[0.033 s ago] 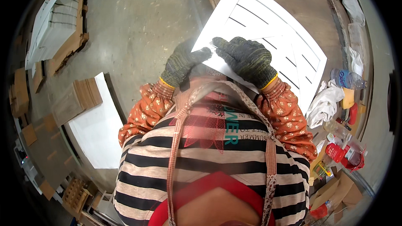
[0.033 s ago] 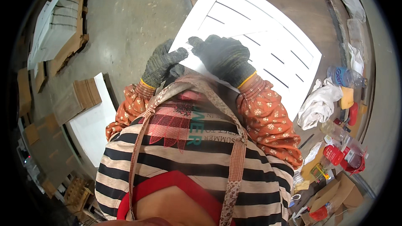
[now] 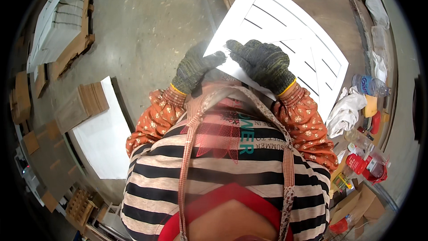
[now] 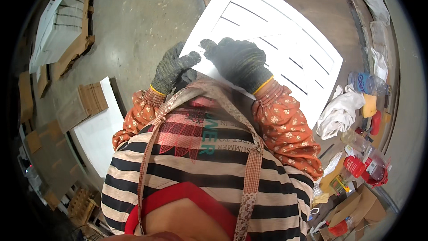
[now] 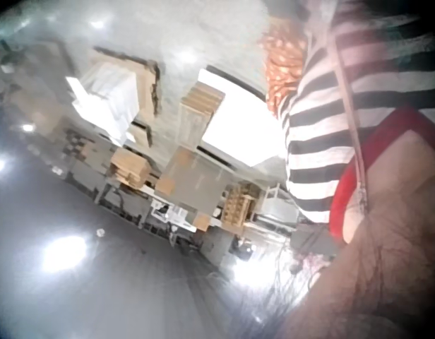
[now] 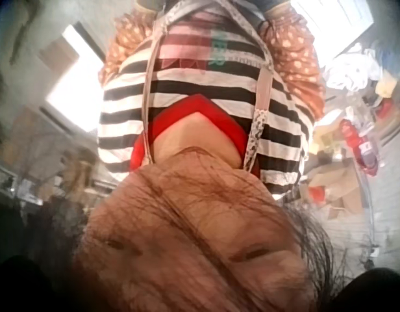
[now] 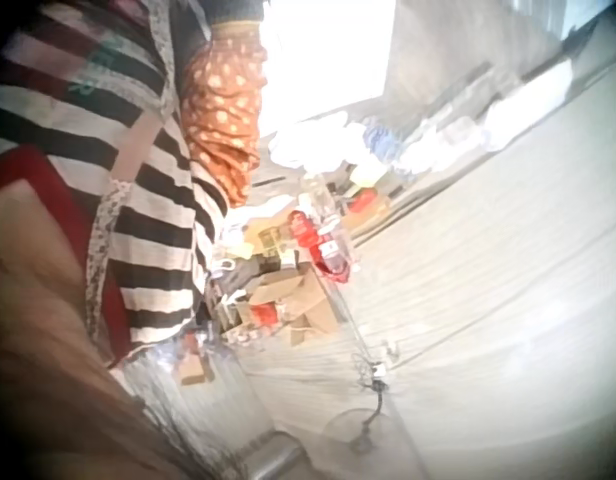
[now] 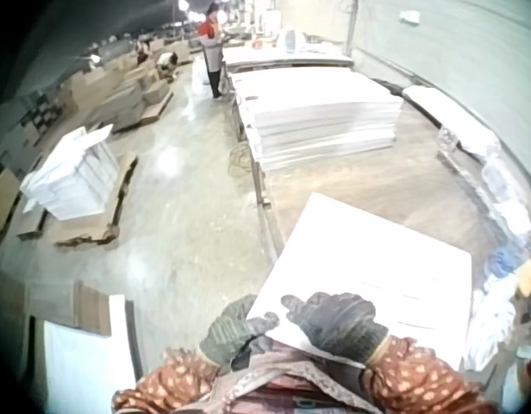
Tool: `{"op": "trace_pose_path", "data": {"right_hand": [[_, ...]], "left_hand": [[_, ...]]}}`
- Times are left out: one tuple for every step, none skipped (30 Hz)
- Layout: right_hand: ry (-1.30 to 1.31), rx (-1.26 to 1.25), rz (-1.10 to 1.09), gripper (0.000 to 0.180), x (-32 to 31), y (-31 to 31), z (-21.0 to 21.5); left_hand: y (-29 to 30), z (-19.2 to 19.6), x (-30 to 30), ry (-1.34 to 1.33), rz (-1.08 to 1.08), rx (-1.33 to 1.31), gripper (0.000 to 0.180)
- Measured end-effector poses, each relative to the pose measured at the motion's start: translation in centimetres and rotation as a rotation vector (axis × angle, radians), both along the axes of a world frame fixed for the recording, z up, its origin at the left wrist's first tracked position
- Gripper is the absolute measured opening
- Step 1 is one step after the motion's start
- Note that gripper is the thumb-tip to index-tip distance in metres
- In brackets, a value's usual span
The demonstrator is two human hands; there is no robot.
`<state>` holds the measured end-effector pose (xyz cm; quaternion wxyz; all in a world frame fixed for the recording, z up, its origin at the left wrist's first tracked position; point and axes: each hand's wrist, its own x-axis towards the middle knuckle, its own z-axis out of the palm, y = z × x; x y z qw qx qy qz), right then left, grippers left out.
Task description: The person traces the recessed pattern on a white decorative panel by hand, picks up the panel to check the edges, and then wipes the surface with a white cloth.
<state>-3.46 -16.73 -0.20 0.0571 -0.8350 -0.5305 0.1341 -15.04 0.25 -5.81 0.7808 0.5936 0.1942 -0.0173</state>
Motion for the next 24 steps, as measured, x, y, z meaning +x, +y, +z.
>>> {"op": "trace_pose_path", "data": {"right_hand": [[-0.009,0.011,0.018,0.032,0.1,0.2,0.0],[-0.018,0.023,0.037,0.032,0.2,0.4,-0.1],[-0.027,0.034,0.055,0.033,0.2,0.6,-0.1],[-0.068,0.046,0.088,0.033,0.3,0.8,-0.5],[-0.110,0.059,0.122,0.033,0.5,1.0,-1.0],[-0.152,0.072,0.154,0.033,0.7,1.2,-1.3],[-0.157,0.094,0.159,0.033,0.7,1.2,-1.1],[-0.161,0.116,0.164,0.032,0.6,0.9,-0.6],[-0.165,0.138,0.168,0.032,0.6,0.8,-0.4],[-0.200,0.142,0.183,0.031,0.6,0.9,-0.8],[-0.234,0.147,0.198,0.031,0.7,1.1,-1.4],[-0.269,0.151,0.212,0.030,0.7,1.4,-1.9],[-0.195,0.266,0.171,0.029,0.9,2.1,-1.7],[-0.222,0.307,0.195,0.028,0.9,2.0,-2.2],[-0.250,0.349,0.219,0.028,0.9,1.5,-3.1],[-0.302,0.326,0.250,0.028,1.0,1.4,-2.8],[-0.351,0.307,0.277,0.027,1.1,1.0,-2.8],[-0.348,0.326,0.263,0.027,1.2,1.2,-2.6],[-0.341,0.343,0.252,0.027,1.1,1.2,-2.5],[-0.334,0.359,0.240,0.027,0.9,1.3,-2.5],[-0.284,0.317,0.225,0.025,1.0,1.6,-3.0],[-0.235,0.274,0.201,0.023,0.9,2.2,-3.4],[-0.196,0.192,0.171,0.021,0.8,2.3,-3.1],[-0.157,0.111,0.140,0.019,0.7,2.4,-2.8]], "left_hand": [[-0.1,0.2,-0.2,0.014,0.027,-0.059,0.034],[-0.2,0.5,-0.4,0.028,0.055,-0.118,0.034],[-0.3,0.6,-0.5,0.042,0.082,-0.177,0.034],[-0.3,0.5,-0.6,0.025,0.078,-0.169,0.034],[-0.2,0.2,-0.6,0.008,0.072,-0.161,0.034],[-0.2,0.0,-0.7,-0.010,0.066,-0.152,0.034],[-0.3,0.0,-0.6,0.001,0.087,-0.139,0.035],[-0.4,0.1,-0.6,0.011,0.107,-0.126,0.036],[-0.5,0.2,-0.6,0.022,0.127,-0.114,0.037],[-0.6,0.5,-0.7,0.023,0.130,-0.113,0.037],[-0.6,1.2,-0.7,0.025,0.132,-0.113,0.038],[-0.6,1.5,-0.7,0.027,0.133,-0.112,0.039],[-0.5,1.3,-0.8,0.025,0.129,-0.111,0.039],[-0.4,0.9,-0.9,0.022,0.124,-0.109,0.038],[-0.3,0.8,-1.0,0.019,0.118,-0.108,0.038],[-0.2,1.3,-0.9,0.054,0.117,-0.098,0.038],[-0.2,2.2,-0.7,0.089,0.115,-0.088,0.038],[-0.1,2.7,-0.6,0.124,0.113,-0.078,0.038],[-0.2,2.5,-0.7,0.115,0.126,-0.121,0.037],[-0.3,2.2,-0.8,0.107,0.139,-0.165,0.037],[-0.3,1.8,-0.9,0.099,0.151,-0.208,0.036],[-0.2,1.4,-1.0,0.082,0.138,-0.130,0.036],[-0.1,1.0,-1.0,0.065,0.125,-0.053,0.035],[-0.2,0.9,-0.9,0.071,0.112,-0.013,0.035]]}}
